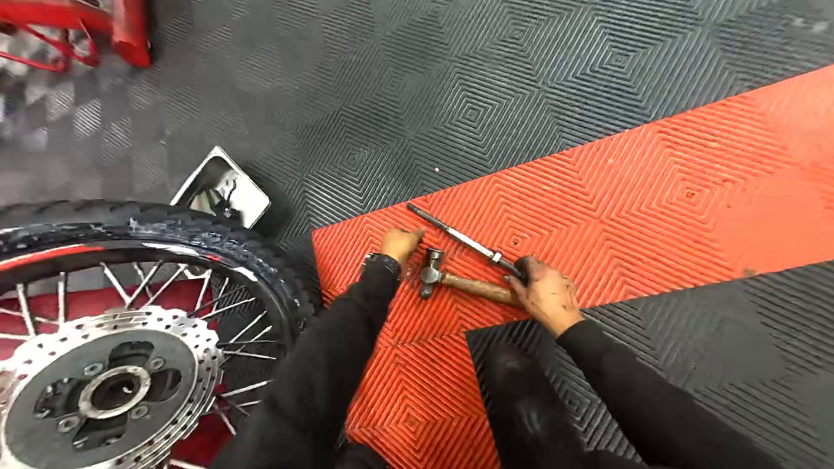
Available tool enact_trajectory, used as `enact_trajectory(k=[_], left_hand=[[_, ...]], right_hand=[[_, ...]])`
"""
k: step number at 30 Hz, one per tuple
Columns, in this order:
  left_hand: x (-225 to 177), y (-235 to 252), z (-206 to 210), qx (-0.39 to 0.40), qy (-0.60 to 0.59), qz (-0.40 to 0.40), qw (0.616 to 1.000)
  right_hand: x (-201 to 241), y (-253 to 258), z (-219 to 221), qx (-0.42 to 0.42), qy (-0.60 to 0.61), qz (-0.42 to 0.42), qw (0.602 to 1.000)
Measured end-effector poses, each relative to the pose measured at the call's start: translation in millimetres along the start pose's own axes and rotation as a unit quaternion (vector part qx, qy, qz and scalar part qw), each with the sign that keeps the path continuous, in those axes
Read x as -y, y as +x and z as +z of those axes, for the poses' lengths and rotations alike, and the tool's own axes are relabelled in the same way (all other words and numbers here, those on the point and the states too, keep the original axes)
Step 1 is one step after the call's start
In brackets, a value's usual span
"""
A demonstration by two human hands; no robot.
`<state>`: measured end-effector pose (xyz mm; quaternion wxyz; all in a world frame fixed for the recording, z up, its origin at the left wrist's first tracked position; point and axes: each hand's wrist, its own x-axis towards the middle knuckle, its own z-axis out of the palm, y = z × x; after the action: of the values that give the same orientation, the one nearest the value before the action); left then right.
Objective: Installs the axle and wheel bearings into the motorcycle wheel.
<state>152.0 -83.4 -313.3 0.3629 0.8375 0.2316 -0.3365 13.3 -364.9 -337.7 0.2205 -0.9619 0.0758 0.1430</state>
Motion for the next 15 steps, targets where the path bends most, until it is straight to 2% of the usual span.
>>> enact_trajectory(k=[2,5,9,12,15], left_hand=[[-7.0,-12.8,37.5,-0.027,-0.046,-0.037,0.998],[-12.5,-31.9,56.5,-0.076,-0.099,-0.045,0.991],[-10.5,-47.4,69.8,-0.037,-0.199,-0.022,0.979],[1.6,-64.7,50.5,-0.008,-0.243,0.020,0.970],[24.8,-119.7,-7.8,0.027,-0.163,0.029,0.986]], right_hand=[[-11.4,2.1,4.7,-0.002,0.036,-0.016,0.999],[-27.0,8.3,8.5,0.028,0.165,-0.043,0.985],[-27.4,-6.3,5.4,0.137,0.389,0.017,0.911],[-13.8,-18.8,-0.1,0.165,0.441,-0.030,0.882],[12.9,-27.7,-22.4,0.227,0.439,-0.125,0.860]])
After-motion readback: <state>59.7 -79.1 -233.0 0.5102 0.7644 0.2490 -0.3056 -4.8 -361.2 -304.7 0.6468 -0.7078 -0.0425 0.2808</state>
